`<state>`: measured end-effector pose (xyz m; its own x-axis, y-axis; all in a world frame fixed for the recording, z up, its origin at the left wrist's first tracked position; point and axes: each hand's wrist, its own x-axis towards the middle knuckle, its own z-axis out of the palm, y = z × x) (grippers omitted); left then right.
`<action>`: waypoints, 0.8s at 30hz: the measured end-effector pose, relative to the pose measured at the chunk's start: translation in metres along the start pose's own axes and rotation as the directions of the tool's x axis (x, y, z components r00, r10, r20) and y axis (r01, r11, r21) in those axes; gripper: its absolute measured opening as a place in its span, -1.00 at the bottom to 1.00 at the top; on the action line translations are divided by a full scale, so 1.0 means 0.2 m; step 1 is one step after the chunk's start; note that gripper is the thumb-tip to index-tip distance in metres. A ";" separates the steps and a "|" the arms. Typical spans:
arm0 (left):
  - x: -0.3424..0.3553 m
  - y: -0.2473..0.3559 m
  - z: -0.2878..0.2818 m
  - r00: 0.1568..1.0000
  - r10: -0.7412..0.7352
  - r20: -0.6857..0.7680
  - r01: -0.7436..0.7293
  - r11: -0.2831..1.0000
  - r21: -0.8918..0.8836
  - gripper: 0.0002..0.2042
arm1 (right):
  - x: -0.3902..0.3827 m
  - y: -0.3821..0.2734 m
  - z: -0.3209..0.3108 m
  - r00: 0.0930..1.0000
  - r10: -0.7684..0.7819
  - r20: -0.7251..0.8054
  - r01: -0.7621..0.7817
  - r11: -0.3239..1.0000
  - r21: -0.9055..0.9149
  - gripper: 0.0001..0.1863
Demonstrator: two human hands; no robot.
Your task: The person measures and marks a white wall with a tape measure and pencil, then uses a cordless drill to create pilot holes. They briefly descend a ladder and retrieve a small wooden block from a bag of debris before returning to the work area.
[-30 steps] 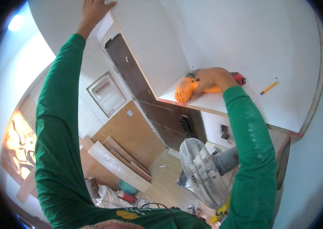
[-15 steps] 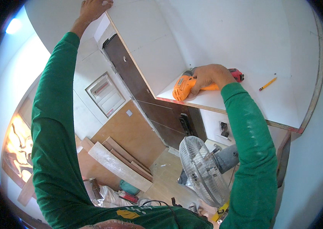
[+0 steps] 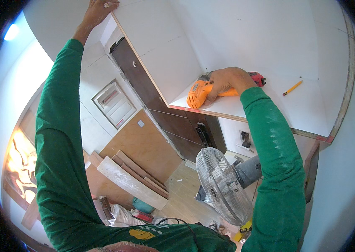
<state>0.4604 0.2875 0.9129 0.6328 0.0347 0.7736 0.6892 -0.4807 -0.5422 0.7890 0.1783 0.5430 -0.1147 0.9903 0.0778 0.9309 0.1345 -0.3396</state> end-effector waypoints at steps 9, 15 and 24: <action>-0.01 0.01 -0.02 0.999 -0.026 0.035 0.026 1.000 -0.002 -0.76 | -0.06 -0.07 -0.04 0.996 0.064 0.069 -0.065 0.998 0.010 0.19; 0.00 0.01 -0.03 0.998 -0.036 0.044 0.035 0.999 0.014 -0.77 | -0.05 -0.07 -0.04 0.994 0.061 0.088 -0.062 0.998 0.006 0.16; -0.43 0.22 0.16 0.916 -0.244 -0.318 0.157 0.949 -0.275 -0.14 | -0.08 -0.11 -0.06 0.995 0.053 0.089 -0.050 0.998 -0.028 0.11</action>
<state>0.4474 0.2916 0.8124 0.2994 -0.1299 0.9452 0.6562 -0.6912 -0.3029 0.7756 0.1596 0.5607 -0.0959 0.9951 -0.0239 0.9447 0.0834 -0.3170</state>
